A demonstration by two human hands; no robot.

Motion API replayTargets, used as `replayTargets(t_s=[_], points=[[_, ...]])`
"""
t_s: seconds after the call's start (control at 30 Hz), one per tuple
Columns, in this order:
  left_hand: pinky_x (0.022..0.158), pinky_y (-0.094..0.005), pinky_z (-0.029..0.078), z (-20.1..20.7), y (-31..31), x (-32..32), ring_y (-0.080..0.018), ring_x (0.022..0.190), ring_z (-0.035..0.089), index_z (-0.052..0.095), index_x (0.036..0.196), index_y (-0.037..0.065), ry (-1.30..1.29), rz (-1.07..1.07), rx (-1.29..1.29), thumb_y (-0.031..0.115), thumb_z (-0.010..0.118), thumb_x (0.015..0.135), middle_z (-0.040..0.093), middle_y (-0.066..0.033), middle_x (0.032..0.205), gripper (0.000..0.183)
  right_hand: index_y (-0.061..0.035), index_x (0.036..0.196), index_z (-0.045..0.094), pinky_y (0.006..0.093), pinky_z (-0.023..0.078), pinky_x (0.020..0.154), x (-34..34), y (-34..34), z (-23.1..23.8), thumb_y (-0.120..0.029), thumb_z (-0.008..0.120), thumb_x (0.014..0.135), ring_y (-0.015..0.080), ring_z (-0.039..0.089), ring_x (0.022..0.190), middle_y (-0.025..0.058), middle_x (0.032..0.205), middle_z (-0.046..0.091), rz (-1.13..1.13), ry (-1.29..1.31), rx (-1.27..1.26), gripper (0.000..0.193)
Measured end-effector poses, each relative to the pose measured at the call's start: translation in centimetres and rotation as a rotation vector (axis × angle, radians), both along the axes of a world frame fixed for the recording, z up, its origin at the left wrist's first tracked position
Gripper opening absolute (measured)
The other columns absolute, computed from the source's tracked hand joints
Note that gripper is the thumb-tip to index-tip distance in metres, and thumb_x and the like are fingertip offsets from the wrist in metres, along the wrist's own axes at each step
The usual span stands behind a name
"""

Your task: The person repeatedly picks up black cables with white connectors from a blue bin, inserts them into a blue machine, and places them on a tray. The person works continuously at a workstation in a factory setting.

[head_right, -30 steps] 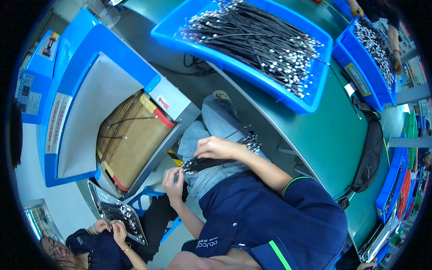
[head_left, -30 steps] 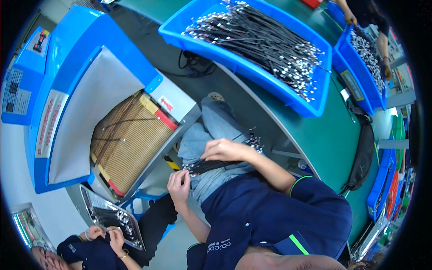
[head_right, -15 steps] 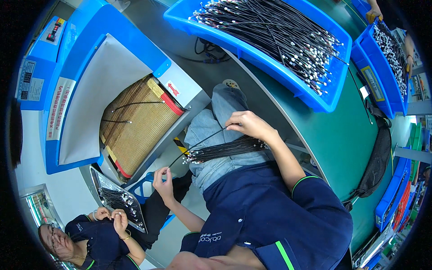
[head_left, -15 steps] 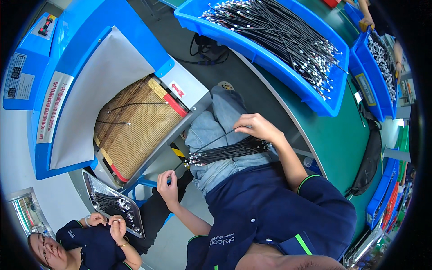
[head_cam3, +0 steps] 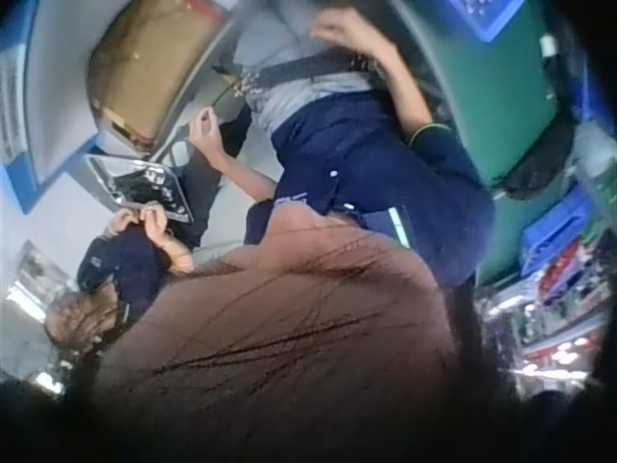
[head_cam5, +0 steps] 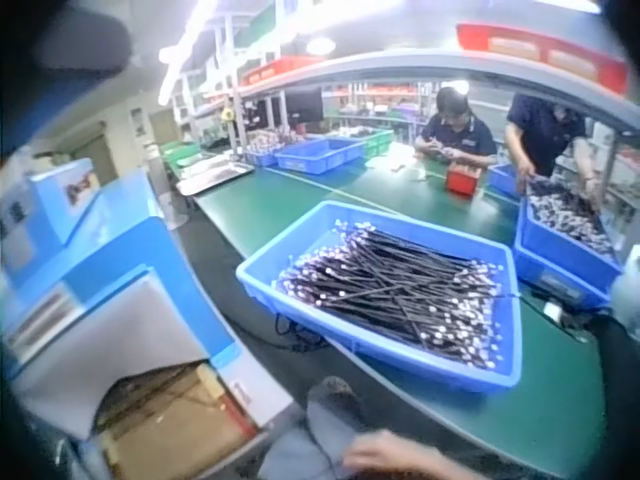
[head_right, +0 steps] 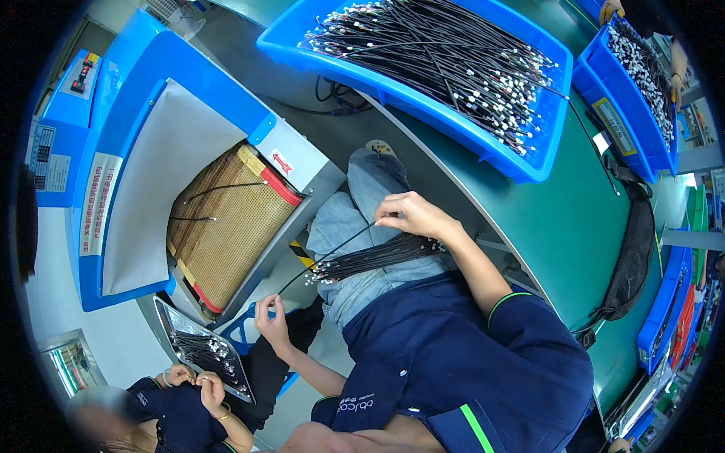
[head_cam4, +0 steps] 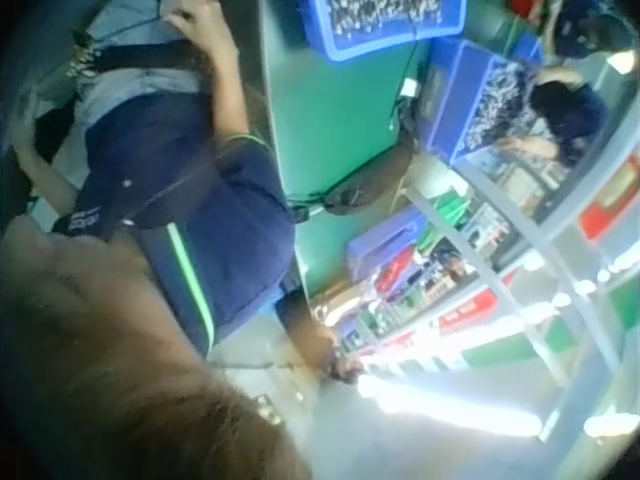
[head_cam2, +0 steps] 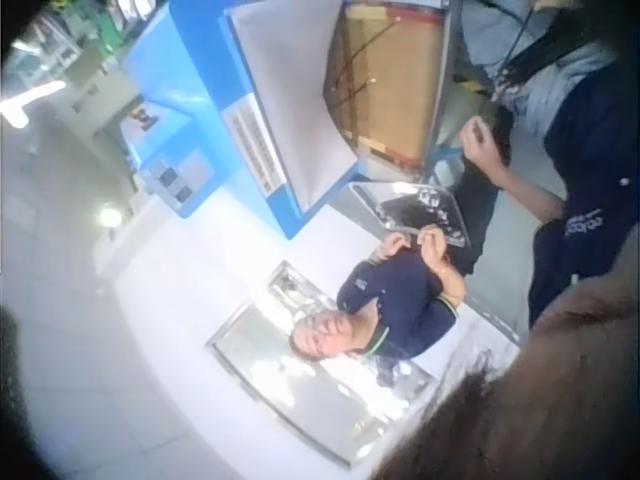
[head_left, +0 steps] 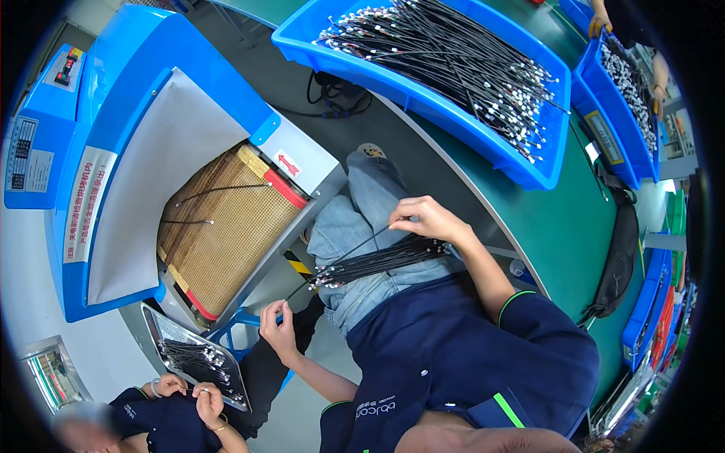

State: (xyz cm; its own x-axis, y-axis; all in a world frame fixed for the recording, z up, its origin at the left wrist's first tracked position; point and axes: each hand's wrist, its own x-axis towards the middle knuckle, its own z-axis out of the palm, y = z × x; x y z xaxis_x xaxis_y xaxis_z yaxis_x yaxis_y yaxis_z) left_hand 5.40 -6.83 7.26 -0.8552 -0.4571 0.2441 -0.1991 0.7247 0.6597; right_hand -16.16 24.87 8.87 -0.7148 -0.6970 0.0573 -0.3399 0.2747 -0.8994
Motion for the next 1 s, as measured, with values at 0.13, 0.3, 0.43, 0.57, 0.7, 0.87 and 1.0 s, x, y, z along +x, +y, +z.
replayTargets(t_s=[0.13, 0.3, 0.43, 0.57, 0.7, 0.87, 1.0], points=[[0.067, -0.0319, 0.048, 0.4, 0.0, -0.2, -0.024, 0.073, 0.061, 0.061, 0.083, -0.001, -0.005, -0.005, 0.006, -0.005, 0.067, 0.074, 0.064, -0.0099, 0.081, 0.011, -0.0033, 0.088, 0.067, 0.0339, 0.049, 0.065, 0.1, 0.4, -0.3, -0.014, 0.067, 0.082, 0.0245, 0.063, 0.074, 0.0092, 0.081, 0.064, 0.014, -0.004, -0.02, 0.013], [0.067, -0.0315, 0.048, 0.6, -0.4, -0.7, -0.0236, 0.073, 0.06, 0.061, 0.083, -0.001, -0.003, -0.019, 0.006, -0.005, 0.067, 0.074, 0.064, -0.0098, 0.08, 0.011, -0.0043, 0.084, 0.068, 0.0317, 0.047, 0.06, 0.2, 1.0, -0.2, -0.016, 0.069, 0.081, 0.0217, 0.061, 0.067, 0.0073, 0.076, 0.063, 0.034, -0.039, -0.007, 0.012], [0.067, -0.0314, 0.048, 0.8, -0.5, -0.7, -0.0231, 0.073, 0.061, 0.062, 0.082, -0.001, 0.003, -0.024, 0.007, -0.005, 0.067, 0.074, 0.064, -0.0095, 0.08, 0.011, -0.0045, 0.082, 0.068, 0.0309, 0.046, 0.058, 0.3, 1.0, -0.4, -0.016, 0.07, 0.08, 0.0204, 0.06, 0.065, 0.0067, 0.073, 0.061, 0.046, -0.026, -0.04, 0.012], [0.067, -0.0311, 0.048, 1.1, -0.7, -0.8, -0.0225, 0.072, 0.061, 0.063, 0.082, -0.001, -0.005, -0.02, 0.002, -0.004, 0.068, 0.074, 0.064, -0.0098, 0.079, 0.01, -0.0042, 0.082, 0.069, 0.0313, 0.046, 0.059, 0.5, 0.7, -0.5, -0.015, 0.07, 0.08, 0.0216, 0.06, 0.065, 0.0073, 0.072, 0.061, 0.067, -0.014, -0.02, 0.011], [0.067, -0.0302, 0.048, 0.8, -2.3, -1.5, -0.0218, 0.071, 0.061, 0.064, 0.084, 0.0, -0.008, -0.065, -0.003, -0.002, 0.068, 0.075, 0.064, -0.0103, 0.079, 0.01, -0.0044, 0.081, 0.069, 0.0325, 0.047, 0.062, 0.8, 0.1, -1.1, -0.013, 0.07, 0.078, 0.0229, 0.06, 0.067, 0.0074, 0.073, 0.062, 0.035, 0.07, -0.013, 0.009], [0.066, -0.0291, 0.048, 0.5, -6.7, -5.1, -0.0206, 0.071, 0.061, 0.065, 0.087, 0.001, -0.026, -0.106, 0.054, 0.002, 0.067, 0.079, 0.063, -0.0102, 0.08, 0.008, -0.0075, 0.079, 0.069, 0.0339, 0.048, 0.066, 0.1, -3.0, -2.1, -0.015, 0.071, 0.075, 0.0229, 0.06, 0.074, 0.0061, 0.074, 0.063, -0.035, 0.309, -0.023, 0.009], [0.066, -0.0302, 0.048, -0.9, -13.1, -6.9, -0.0189, 0.071, 0.06, 0.065, 0.088, 0.0, -0.044, -0.047, -0.04, 0.008, 0.063, 0.084, 0.063, -0.0098, 0.079, 0.008, -0.0096, 0.079, 0.067, 0.0364, 0.048, 0.072, -0.3, -8.5, -2.8, -0.019, 0.071, 0.074, 0.0247, 0.058, 0.078, 0.0047, 0.076, 0.062, -0.054, 0.424, -0.167, 0.011]])
